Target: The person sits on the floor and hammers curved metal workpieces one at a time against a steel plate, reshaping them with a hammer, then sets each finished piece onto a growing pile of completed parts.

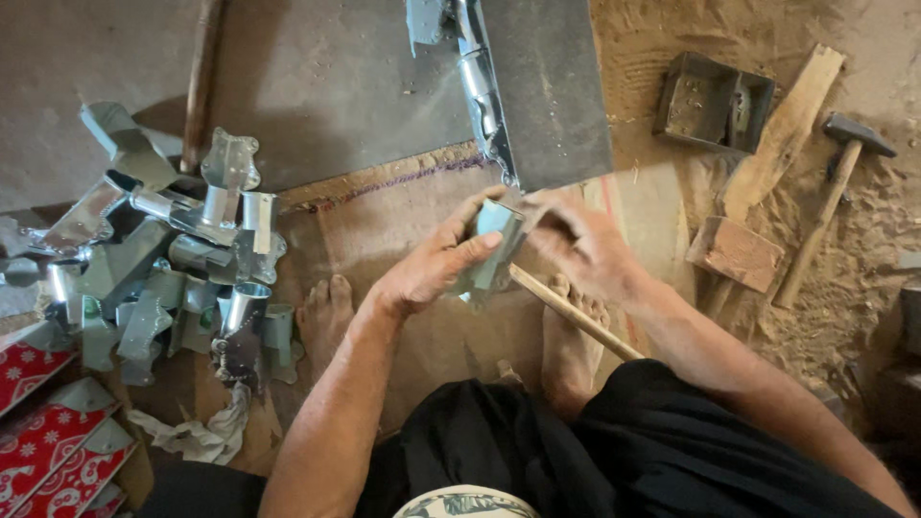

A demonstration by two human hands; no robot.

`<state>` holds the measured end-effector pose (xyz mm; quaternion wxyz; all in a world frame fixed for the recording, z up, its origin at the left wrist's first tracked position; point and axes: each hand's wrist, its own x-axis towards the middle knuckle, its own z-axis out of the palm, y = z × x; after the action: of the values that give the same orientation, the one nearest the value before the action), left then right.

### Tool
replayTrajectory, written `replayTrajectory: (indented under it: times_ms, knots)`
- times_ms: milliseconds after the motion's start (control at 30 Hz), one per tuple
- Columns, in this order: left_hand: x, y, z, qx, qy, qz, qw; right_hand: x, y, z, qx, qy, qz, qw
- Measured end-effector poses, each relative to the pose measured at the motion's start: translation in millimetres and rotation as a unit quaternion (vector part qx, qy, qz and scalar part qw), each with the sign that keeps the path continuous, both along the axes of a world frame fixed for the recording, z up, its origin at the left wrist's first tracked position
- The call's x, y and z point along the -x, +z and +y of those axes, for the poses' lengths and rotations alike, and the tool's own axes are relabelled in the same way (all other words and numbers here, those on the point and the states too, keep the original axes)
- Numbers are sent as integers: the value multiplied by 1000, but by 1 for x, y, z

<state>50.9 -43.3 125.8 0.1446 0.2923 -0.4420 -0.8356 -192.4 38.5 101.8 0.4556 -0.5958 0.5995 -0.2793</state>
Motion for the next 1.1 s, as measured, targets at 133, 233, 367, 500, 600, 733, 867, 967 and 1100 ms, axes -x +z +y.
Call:
replayTrajectory:
  times_ms: [133, 233, 367, 500, 600, 733, 867, 967, 1100]
  knots:
    - [8, 8, 9, -4, -20, -12, 1000, -9, 21, 5, -17, 2, -50, 999]
    - [15, 13, 13, -57, 12, 2, 998, -13, 43, 3, 1, 13, -108, 994]
    - [27, 12, 17, -10, 69, 3, 998, -22, 62, 0, -6, 11, -26, 1000]
    - [33, 6, 24, 40, 68, -93, 993, -33, 61, -1, -50, -26, -40, 998]
    - [35, 2, 28, 85, 79, -114, 987, -37, 55, 1, -78, -46, 60, 994]
    - [33, 4, 27, 123, 53, -109, 985, -39, 50, 7, -60, -70, 87, 992]
    - [32, 10, 22, -4, 42, -101, 994, -44, 50, 10, 55, -48, 62, 995]
    - [31, 13, 20, 4, 50, -97, 994, -47, 52, 9, 74, -33, 35, 996]
    - [26, 14, 18, 49, 22, -101, 993, -37, 52, 7, 4, -35, 45, 998]
